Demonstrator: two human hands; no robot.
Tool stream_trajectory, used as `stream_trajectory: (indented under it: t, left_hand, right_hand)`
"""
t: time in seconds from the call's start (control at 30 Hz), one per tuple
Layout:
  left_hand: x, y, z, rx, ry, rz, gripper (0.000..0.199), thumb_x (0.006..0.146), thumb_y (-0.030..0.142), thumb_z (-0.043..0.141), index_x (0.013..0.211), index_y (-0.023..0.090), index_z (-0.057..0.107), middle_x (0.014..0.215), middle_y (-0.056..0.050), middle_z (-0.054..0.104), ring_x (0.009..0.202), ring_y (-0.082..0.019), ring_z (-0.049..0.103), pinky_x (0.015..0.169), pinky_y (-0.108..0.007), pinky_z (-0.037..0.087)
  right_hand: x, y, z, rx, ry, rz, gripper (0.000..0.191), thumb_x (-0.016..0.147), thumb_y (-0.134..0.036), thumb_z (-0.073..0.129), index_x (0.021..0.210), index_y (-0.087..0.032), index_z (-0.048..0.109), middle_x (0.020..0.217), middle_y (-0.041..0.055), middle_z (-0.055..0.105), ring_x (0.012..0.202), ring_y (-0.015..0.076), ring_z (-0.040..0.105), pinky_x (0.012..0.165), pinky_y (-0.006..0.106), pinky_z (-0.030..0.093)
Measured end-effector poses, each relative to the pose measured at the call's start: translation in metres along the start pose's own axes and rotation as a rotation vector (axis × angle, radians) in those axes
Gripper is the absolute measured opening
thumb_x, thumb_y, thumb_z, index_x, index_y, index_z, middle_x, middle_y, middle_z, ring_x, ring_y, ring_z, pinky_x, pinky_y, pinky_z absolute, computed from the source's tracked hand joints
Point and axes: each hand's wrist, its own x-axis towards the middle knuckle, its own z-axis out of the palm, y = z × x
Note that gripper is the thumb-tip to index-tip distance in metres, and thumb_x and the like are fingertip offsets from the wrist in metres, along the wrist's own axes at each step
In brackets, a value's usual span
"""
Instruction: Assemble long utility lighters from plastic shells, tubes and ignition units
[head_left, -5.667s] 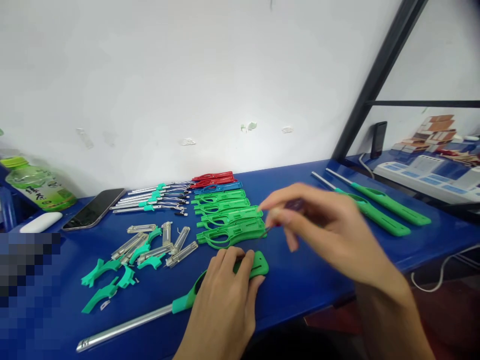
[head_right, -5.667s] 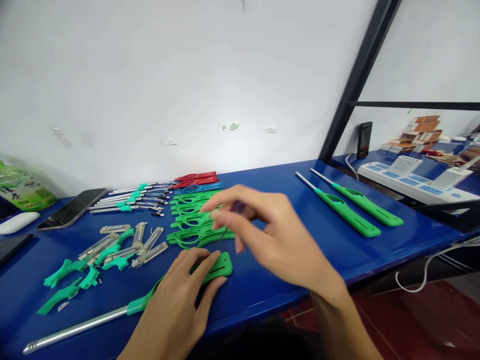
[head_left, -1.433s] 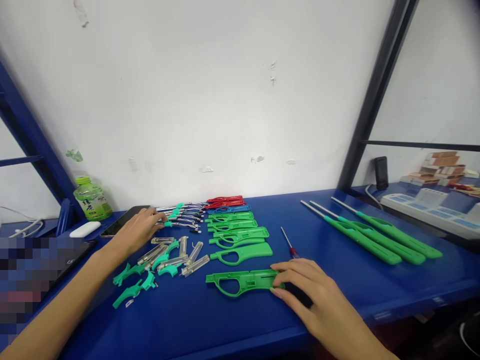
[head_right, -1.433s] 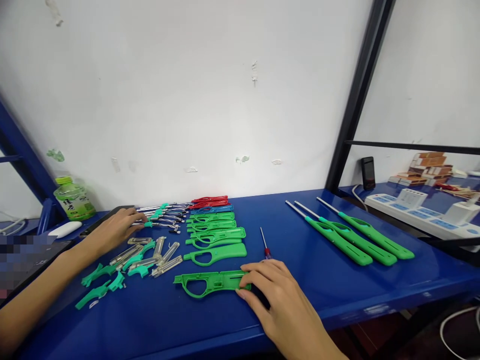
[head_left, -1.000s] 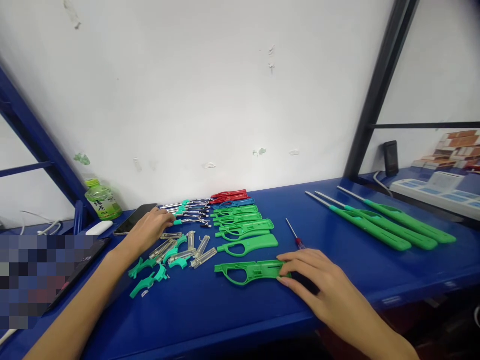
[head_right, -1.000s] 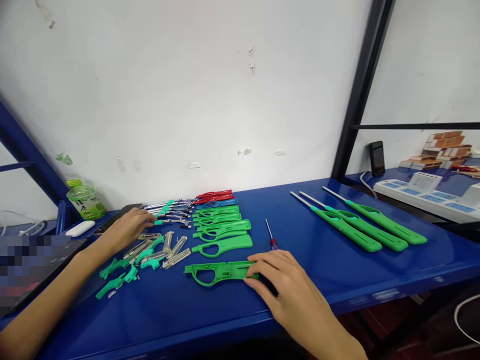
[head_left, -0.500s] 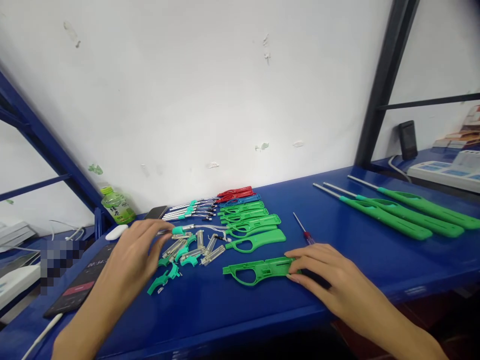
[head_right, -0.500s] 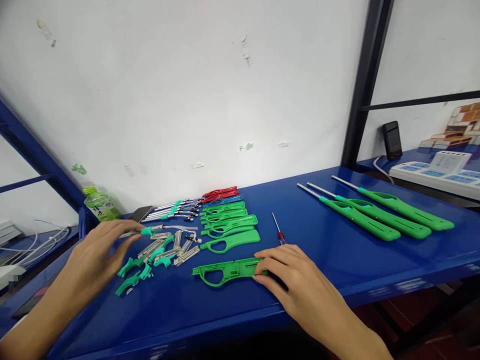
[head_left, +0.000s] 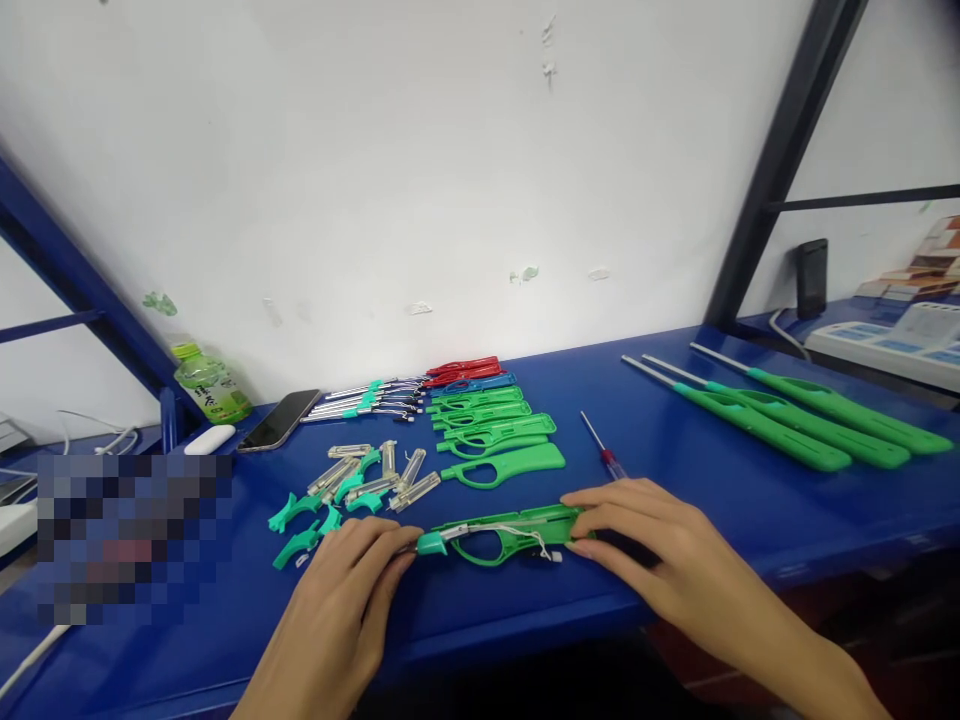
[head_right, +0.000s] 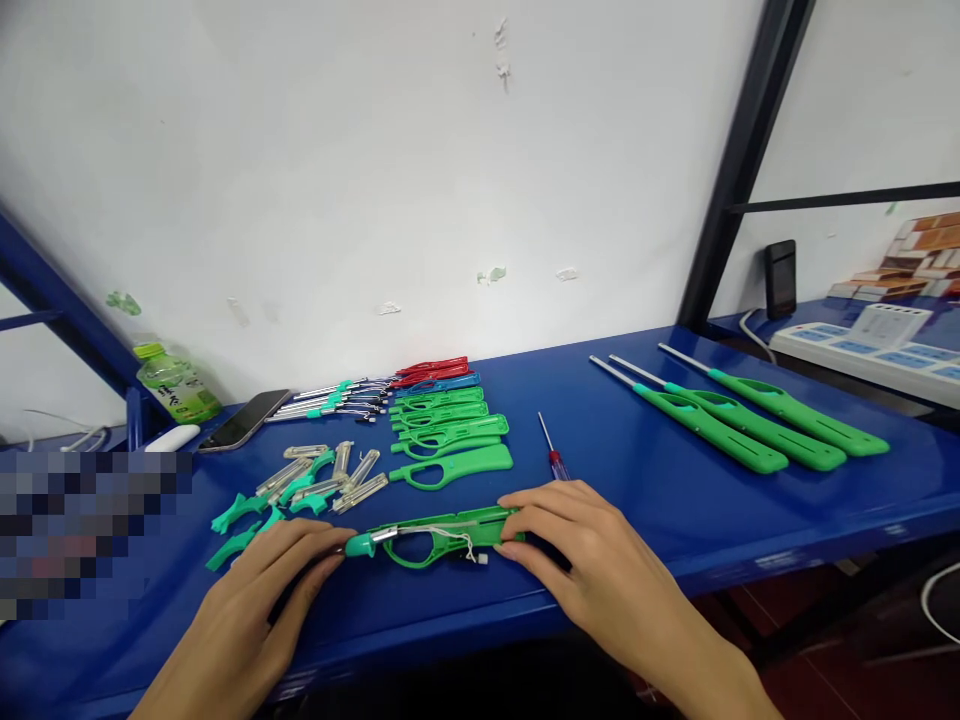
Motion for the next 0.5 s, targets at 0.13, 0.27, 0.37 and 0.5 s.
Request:
stream_trajectory:
  t: [0.13,0.27,0.37,0.5]
  left_hand:
    - [-0.001,-0.004,-0.004,0.015,-0.005,-0.010,0.024,0.112,0.035,0.050,0.116,0.028,0.072,0.108,0.000,0.075,0.096,-0.017,0.073,0.086,-0.027,0.059]
    - [-0.001,-0.008,-0.008,0.012,0.009,0.002,0.027,0.112,0.036,0.051,0.115,0.028,0.076,0.106,-0.001,0.075,0.092,-0.017,0.073,0.082,-0.026,0.060]
    - [-0.001,-0.011,-0.009,-0.001,-0.015,-0.004,0.028,0.111,0.034,0.051,0.119,0.028,0.078,0.104,-0.002,0.074,0.089,-0.017,0.072,0.077,-0.026,0.059]
    - [-0.004,-0.014,-0.011,-0.004,-0.084,-0.003,0.031,0.111,0.030,0.049,0.125,0.029,0.077,0.107,-0.005,0.073,0.088,-0.018,0.072,0.076,-0.026,0.059]
  right_hand:
    - [0.000,0.000,-0.001,-0.004,-0.002,0.000,0.005,0.106,-0.033,0.064,0.105,-0.033,0.069,0.122,-0.0065,0.078,0.116,0.0180,0.072,0.104,0.037,0.047]
    - [0.000,0.000,-0.002,-0.001,0.002,-0.007,0.006,0.106,-0.032,0.064,0.106,-0.034,0.070,0.123,-0.0065,0.078,0.115,0.0181,0.072,0.105,0.037,0.048]
    - [0.000,0.001,-0.002,0.002,0.004,-0.005,0.006,0.106,-0.031,0.065,0.107,-0.034,0.070,0.123,-0.0073,0.078,0.115,0.0178,0.073,0.106,0.037,0.049]
    - [0.000,0.000,-0.002,-0.001,0.001,0.001,0.008,0.106,-0.030,0.064,0.105,-0.033,0.072,0.122,-0.0061,0.079,0.115,0.0190,0.073,0.105,0.038,0.051]
